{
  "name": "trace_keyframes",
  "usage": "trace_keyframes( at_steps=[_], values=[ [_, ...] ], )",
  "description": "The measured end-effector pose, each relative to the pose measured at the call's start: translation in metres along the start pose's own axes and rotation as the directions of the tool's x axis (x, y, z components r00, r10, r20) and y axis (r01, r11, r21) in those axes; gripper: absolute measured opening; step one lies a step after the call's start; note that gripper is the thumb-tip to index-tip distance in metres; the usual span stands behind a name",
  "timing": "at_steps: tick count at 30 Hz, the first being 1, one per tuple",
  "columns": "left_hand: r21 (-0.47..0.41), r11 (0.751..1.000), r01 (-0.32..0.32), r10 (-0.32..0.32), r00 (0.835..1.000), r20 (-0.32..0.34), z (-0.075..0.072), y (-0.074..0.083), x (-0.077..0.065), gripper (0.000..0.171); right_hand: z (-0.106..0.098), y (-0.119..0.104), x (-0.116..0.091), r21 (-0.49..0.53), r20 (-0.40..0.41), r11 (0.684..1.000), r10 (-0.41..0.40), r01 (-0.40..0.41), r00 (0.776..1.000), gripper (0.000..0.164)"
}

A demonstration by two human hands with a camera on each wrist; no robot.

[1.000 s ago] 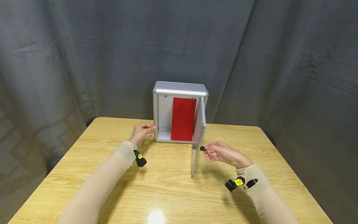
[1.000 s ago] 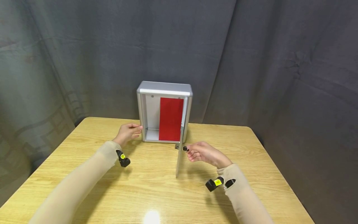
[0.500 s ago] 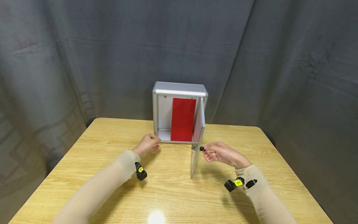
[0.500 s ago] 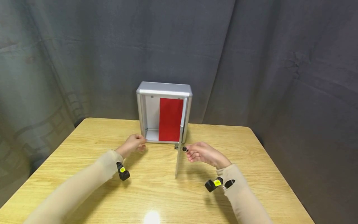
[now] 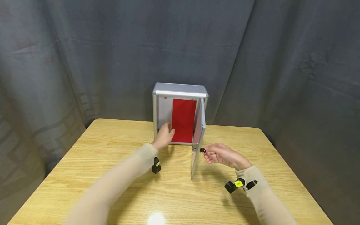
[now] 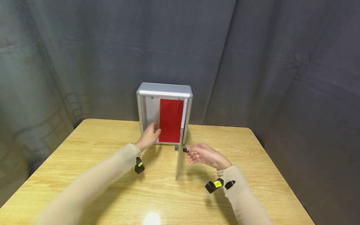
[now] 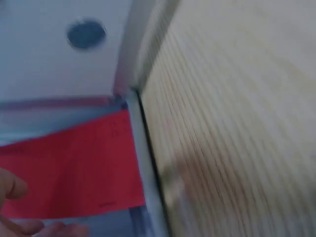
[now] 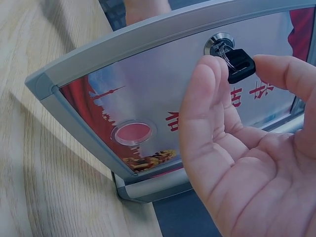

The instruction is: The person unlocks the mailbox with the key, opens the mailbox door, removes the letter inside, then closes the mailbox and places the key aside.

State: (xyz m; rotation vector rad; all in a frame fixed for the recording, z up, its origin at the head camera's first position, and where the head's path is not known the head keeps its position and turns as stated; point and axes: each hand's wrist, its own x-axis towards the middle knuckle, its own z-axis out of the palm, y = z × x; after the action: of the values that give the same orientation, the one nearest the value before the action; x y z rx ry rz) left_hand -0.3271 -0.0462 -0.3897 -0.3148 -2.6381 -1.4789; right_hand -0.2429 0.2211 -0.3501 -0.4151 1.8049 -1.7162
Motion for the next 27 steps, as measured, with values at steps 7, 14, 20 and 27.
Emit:
trace_keyframes(
  at_steps=[7,14,20,27],
  values=[
    [-0.003,0.998,0.070,-0.070,0.994,-0.083,0.019,-0.009,0.025,0.049,-0.001,0.002,-0.001,0.002,0.008,1.000,-0.003,0.003,1.000,0.020],
    [-0.158,0.983,0.090,-0.111,0.985,-0.134,0.028,-0.013,0.038,0.046,-0.001,0.003,-0.001,0.007,0.009,1.000,-0.012,0.012,1.000,0.018],
    [-0.181,0.979,0.091,-0.123,0.977,-0.175,0.025,-0.013,0.038,0.034,-0.001,0.002,0.000,-0.006,0.011,1.000,-0.010,0.010,1.000,0.019],
    [-0.095,0.995,0.025,-0.044,0.978,-0.203,0.016,-0.010,0.031,0.022,-0.003,0.001,0.001,0.006,0.011,1.000,-0.003,0.002,1.000,0.019]
  ],
)
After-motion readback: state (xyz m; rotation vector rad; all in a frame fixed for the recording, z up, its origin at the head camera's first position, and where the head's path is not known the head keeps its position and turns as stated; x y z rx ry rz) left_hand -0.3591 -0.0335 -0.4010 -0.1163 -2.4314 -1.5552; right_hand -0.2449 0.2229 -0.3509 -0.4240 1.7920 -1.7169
